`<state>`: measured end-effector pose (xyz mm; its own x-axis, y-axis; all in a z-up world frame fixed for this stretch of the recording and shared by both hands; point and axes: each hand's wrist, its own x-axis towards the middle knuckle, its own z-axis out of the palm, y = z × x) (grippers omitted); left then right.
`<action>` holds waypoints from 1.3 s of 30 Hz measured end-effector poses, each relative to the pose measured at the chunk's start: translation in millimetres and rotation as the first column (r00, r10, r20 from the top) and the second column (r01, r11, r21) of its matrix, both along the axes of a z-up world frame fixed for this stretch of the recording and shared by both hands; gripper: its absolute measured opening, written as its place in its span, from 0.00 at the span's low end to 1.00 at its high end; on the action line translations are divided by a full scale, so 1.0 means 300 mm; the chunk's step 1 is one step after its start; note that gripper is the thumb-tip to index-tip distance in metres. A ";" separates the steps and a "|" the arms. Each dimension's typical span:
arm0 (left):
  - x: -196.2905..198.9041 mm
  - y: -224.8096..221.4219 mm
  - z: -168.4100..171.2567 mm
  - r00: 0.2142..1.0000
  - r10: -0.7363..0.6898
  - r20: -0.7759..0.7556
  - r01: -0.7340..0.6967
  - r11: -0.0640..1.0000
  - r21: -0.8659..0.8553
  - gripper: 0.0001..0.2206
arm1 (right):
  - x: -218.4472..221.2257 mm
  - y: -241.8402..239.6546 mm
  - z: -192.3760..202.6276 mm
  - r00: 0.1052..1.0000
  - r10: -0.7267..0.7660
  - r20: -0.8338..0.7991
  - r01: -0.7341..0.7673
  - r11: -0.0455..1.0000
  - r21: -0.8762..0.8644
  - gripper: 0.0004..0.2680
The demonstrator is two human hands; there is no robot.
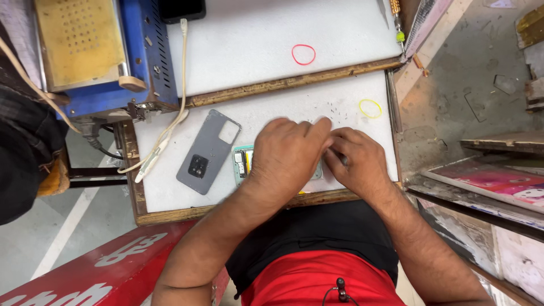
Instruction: The person uses a red-handled screwdriver to remove screws from the back of a disassembled smartphone. They then lift the back cover and manipulate internal components, including the battery and ribbon cables, while holding the device in their hands.
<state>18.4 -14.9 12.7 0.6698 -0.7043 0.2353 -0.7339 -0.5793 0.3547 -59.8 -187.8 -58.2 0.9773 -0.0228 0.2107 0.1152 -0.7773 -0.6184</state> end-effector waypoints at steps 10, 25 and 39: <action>0.015 0.004 0.026 0.999 -0.034 0.022 0.033 0.999 0.041 0.13 | 0.001 0.004 0.014 1.000 0.003 -0.026 -0.002 1.000 0.031 0.06; 0.004 0.014 0.004 0.998 -0.058 0.016 0.059 0.997 -0.042 0.11 | -0.006 0.008 0.002 0.999 -0.009 -0.031 0.008 0.999 -0.033 0.06; -0.017 0.144 -0.030 0.995 0.095 -0.015 -0.093 0.912 -0.399 0.16 | 0.004 0.027 0.058 0.995 0.066 0.075 -0.062 0.997 -0.053 0.08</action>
<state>13.1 28.2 3.8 0.7264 -0.4849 0.4871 -0.6853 -0.4568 0.5672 -58.7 -179.8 -40.8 0.9574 0.0515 0.2843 0.2110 -0.7968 -0.5662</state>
